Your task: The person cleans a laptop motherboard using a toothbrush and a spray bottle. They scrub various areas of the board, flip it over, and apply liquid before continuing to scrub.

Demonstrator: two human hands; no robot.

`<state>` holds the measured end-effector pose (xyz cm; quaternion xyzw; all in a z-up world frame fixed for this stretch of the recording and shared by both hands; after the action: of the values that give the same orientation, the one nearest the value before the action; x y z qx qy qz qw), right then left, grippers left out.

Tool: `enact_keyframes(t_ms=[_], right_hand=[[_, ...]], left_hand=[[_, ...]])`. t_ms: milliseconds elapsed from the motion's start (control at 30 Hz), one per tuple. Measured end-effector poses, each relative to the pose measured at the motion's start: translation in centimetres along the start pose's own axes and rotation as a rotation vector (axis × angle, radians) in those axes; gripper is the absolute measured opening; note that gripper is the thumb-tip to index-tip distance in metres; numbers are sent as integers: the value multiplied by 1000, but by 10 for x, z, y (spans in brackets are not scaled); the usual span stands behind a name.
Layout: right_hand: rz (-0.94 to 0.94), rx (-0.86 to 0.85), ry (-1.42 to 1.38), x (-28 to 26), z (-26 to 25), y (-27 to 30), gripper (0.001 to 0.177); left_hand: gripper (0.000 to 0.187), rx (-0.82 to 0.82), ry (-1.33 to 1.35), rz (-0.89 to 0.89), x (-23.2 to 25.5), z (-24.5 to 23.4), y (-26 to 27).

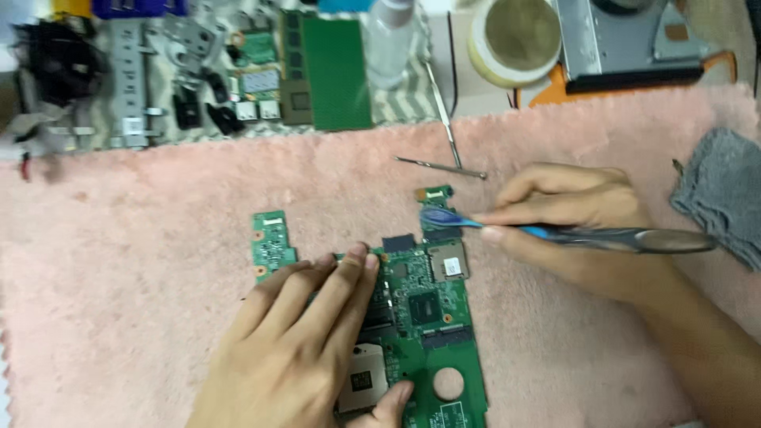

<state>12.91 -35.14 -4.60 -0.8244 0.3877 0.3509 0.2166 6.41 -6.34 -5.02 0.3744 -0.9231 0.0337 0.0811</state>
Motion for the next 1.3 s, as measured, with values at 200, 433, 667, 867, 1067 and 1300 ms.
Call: enact_keyframes(t_ms=[200,433,667,867,1067,1300], right_hand=[[47,-6,-2,7,0,3,19],[168,38,30,13,0,-2,18],[182,56,71,6,-8,-6,16],[141,-12,48,17,-16,2,18],[115,-96,-54,9,-13,-1,13],[125,-41,-111,14,-5,4,20]], left_hand=[[113,-56,11,-31,3,15,6],[73,25,-59,-1,0,18,3],[47,112,-142,-72,1,24,1],[46,178,-171,-123,6,28,-3],[45,152,-161,-136,6,29,-2],[100,89,-149,-92,-1,39,4]])
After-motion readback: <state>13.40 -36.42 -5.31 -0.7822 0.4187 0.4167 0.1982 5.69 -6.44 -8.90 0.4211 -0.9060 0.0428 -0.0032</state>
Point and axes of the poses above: each hand's wrist, its own y-axis away from the middle knuckle, its own z-axis out of the palm, x = y × z, the point moved 4 cm from there along -y, towards the middle knuckle, and after that the axes turned 14 degrees about -x, right-handed, at the moved point
